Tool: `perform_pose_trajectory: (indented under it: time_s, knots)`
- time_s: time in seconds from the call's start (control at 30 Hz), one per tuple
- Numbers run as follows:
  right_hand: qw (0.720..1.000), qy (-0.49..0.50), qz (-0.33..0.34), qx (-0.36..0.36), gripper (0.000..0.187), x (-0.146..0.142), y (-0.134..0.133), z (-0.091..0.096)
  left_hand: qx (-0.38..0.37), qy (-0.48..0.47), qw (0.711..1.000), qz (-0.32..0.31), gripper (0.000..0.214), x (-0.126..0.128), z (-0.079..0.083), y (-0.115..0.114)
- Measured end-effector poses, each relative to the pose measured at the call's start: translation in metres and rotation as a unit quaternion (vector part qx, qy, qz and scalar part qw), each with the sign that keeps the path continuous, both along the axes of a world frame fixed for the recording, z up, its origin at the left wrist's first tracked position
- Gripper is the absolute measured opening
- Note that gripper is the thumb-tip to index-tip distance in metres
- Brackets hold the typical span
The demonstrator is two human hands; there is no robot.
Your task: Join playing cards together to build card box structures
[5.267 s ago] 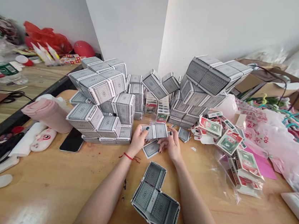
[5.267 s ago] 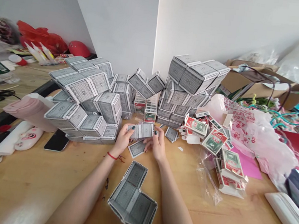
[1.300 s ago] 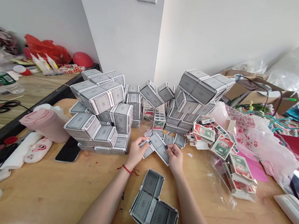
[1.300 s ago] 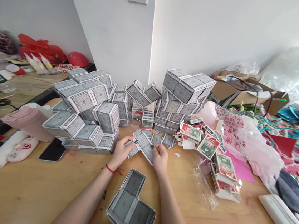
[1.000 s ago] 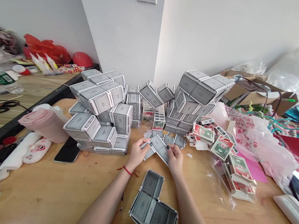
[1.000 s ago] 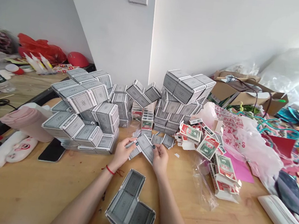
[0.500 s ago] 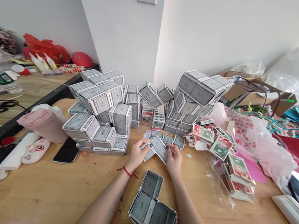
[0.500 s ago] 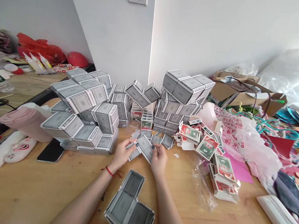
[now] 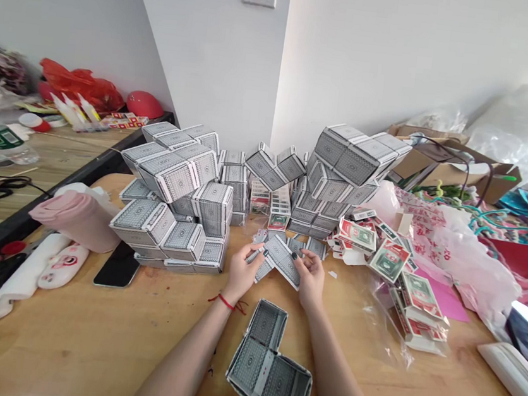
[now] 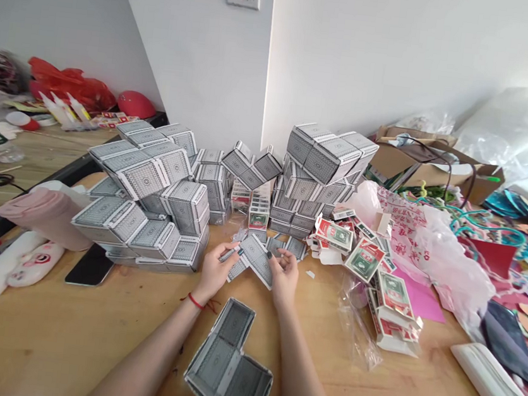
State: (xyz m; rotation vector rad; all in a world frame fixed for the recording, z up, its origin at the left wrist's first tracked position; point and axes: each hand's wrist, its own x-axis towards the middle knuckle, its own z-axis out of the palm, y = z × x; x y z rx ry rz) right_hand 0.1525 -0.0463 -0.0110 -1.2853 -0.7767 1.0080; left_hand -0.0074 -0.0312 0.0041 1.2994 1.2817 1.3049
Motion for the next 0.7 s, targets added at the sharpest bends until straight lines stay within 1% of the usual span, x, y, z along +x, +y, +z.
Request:
perform_pose_trajectory:
  time_s: [0.07, 0.13, 0.2, 0.33, 0.43, 0.57, 0.63, 0.7]
  knots:
    - [0.999, 0.039, 0.021, -0.002, 0.036, 0.003, 0.001, 0.001, 0.009, 0.008, 0.999, 0.03, 0.022, 0.0, 0.0, 0.0]
    - [0.997, 0.028, 0.069, -0.011, 0.031, 0.006, 0.001, 0.001, 0.006, 0.009, 0.999, 0.034, 0.022, -0.002, -0.002, 0.001]
    - [0.996, -0.018, 0.09, -0.012, 0.028, 0.008, 0.0, 0.0, -0.009, 0.004, 1.0, 0.0, 0.021, -0.004, -0.003, 0.001]
    - [0.992, -0.114, 0.054, 0.011, 0.026, 0.01, 0.0, -0.001, -0.039, -0.009, 0.995, -0.087, 0.017, -0.009, -0.005, 0.002]
    - [0.987, -0.137, 0.079, 0.011, 0.026, 0.009, 0.0, 0.001, -0.052, -0.012, 0.99, -0.132, 0.027, -0.01, -0.004, 0.002]
    - [0.991, -0.083, 0.102, -0.001, 0.028, 0.007, 0.0, 0.006, -0.064, 0.009, 0.985, -0.162, 0.044, -0.009, -0.003, 0.003]
    - [0.994, -0.047, 0.103, 0.0, 0.032, 0.007, 0.0, 0.008, -0.053, 0.015, 0.986, -0.156, 0.044, -0.009, -0.004, 0.004]
    - [0.992, -0.028, 0.124, 0.0, 0.031, 0.007, 0.0, 0.01, -0.04, 0.011, 0.989, -0.139, 0.041, -0.009, -0.005, 0.006]
